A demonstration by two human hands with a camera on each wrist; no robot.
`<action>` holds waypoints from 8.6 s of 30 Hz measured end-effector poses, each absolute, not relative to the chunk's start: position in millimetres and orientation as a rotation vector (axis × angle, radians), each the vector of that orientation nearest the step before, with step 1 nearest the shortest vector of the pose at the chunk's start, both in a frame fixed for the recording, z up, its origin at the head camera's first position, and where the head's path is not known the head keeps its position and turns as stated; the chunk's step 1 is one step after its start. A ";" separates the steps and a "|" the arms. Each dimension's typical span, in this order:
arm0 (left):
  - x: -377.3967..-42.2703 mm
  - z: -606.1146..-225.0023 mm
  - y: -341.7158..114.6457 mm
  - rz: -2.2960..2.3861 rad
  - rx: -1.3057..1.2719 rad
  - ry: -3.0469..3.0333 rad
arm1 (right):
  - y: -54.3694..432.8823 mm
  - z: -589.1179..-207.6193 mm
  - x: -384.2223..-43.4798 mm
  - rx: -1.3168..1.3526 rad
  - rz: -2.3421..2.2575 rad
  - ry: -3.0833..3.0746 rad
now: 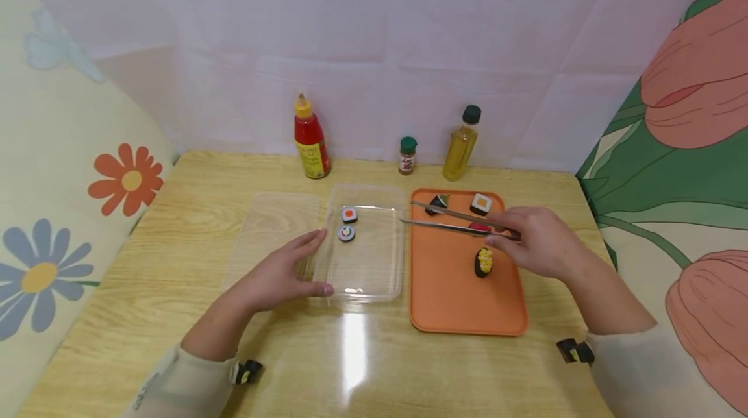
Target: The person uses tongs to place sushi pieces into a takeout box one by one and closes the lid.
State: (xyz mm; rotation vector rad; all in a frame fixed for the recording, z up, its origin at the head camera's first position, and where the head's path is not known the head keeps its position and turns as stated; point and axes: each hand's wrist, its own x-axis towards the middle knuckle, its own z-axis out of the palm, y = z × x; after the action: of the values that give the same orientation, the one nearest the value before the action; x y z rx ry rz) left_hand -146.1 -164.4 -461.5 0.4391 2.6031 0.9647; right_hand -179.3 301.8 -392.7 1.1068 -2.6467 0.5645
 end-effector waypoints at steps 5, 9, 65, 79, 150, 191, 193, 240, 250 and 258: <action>-145.9 -461.2 -164.3 0.958 0.437 2.607 | 309.0 -396.7 -176.8 1.052 0.544 -2.675; -145.7 -460.4 -163.5 0.956 0.434 2.608 | 313.5 -398.8 -175.2 1.021 0.537 -2.692; -144.9 -457.0 -161.9 0.953 0.407 2.598 | 316.1 -415.7 -177.1 0.677 0.397 -2.952; -145.4 -457.8 -162.2 0.949 0.404 2.596 | 298.6 -417.6 -172.7 0.611 0.319 -2.993; -145.5 -458.5 -163.0 0.936 0.418 2.606 | 283.6 -389.1 -156.3 0.954 0.384 -2.523; -144.6 -456.8 -161.7 0.945 0.424 2.610 | 237.2 -405.7 -149.3 1.183 0.477 -2.517; -144.7 -457.2 -161.8 0.947 0.426 2.608 | 234.2 -407.8 -149.3 1.202 0.477 -2.514; -143.9 -458.2 -162.7 0.955 0.439 2.615 | 185.7 -423.3 -146.9 1.352 0.355 -2.672; -144.3 -457.5 -162.6 0.944 0.446 2.622 | 184.9 -424.8 -146.4 1.352 0.330 -2.675; -144.8 -456.7 -162.8 0.942 0.444 2.617 | 186.4 -424.5 -146.4 1.337 0.329 -2.699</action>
State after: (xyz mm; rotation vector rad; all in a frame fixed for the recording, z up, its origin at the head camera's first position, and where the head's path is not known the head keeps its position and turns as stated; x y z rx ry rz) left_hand -144.8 -162.8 -456.7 0.4439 2.6171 0.9421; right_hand -146.4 186.4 -424.5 1.3371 -2.6988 0.3289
